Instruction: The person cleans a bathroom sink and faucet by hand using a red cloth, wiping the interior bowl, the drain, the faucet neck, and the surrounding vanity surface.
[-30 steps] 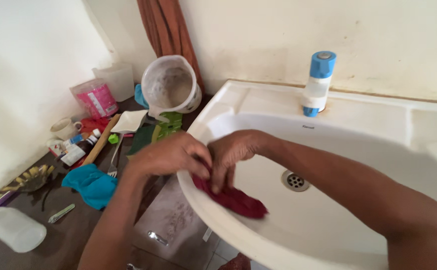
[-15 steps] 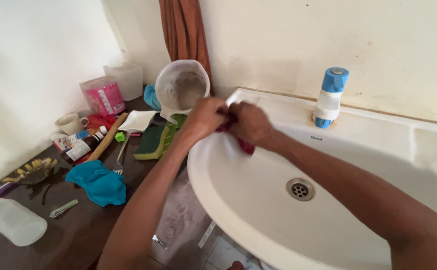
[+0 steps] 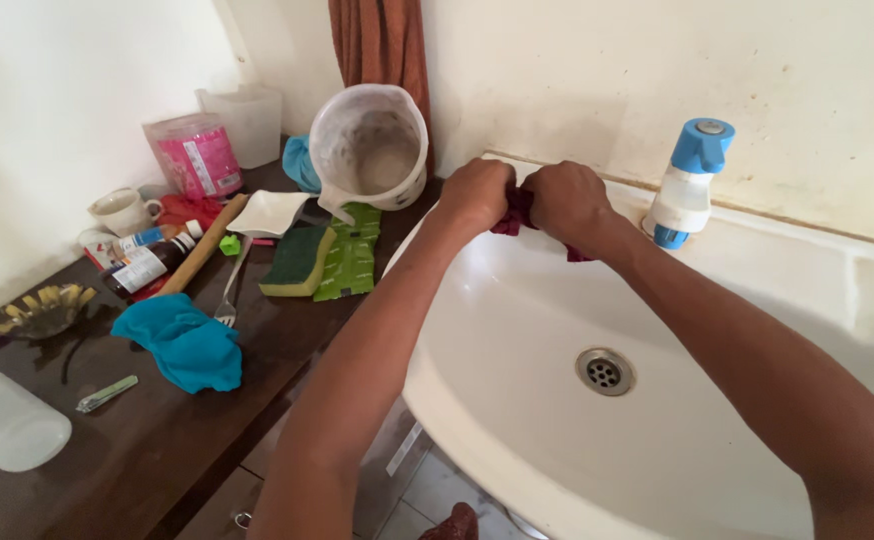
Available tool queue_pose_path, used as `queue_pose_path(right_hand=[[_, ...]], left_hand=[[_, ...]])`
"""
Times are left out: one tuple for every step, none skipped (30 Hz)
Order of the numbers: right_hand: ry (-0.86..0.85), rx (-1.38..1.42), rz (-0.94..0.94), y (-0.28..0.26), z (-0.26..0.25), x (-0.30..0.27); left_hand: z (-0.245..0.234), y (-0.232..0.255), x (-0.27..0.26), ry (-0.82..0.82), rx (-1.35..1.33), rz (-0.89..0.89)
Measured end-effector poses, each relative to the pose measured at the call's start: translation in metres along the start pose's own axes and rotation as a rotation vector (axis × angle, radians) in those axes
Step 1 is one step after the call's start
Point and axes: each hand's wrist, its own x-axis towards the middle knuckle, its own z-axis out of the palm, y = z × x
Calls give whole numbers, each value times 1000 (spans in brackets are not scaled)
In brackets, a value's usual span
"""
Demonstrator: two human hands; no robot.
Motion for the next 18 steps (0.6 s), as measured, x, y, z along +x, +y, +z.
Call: queue_pose_path(right_hand=[[55,56,-35,-1,-1,-3],[58,58,-32,-1,-3,-4],[40,28,-59,-1,-6,-5],[23,-2,-86,-2,-9,-7],[23,-5,-90,-2,-12,-9],[30,48,-127,-1,-17,-12],[39,103,-169,-4,-20,-13],[40,102,-178,-12,-21,-15],[13,74,-98,-21,-19,-20],[-13,47,-18,-29,-15,-24],[-14,44,-22,-39,-8,-29],[27,-24,-48,-50,1,-32],[69,-87,-71,-57,11,-37],[70,-85,-73,-60,19,-42],[140,-86,-113,-62,26,-48],[211,-88,-153,-62,31,-52],[215,-94,-148,-60,34,-54],[230,-70,-171,-58,36,-55]], left_hand=[[0,-4,-1,-2,3,4],[1,-8,-3,-25,-25,15],[3,-10,-5,-46,-56,26],[6,-10,-7,-47,-57,29],[8,-8,-9,14,-46,71],[10,-7,-11,74,-34,113],[10,-4,-13,81,-31,107],[10,-1,-15,76,-12,110],[8,0,-18,71,5,114],[4,-1,-24,78,6,109],[1,-1,-31,4,32,55],[-1,-1,-38,-71,57,1],[-4,-3,-44,-71,60,0],[-7,-6,-50,-75,3,-3],[-9,-7,-52,-77,-55,-1],[-8,-7,-55,-75,-54,4],[-5,-6,-56,-48,-16,34],[-1,-5,-56,-20,22,64]])
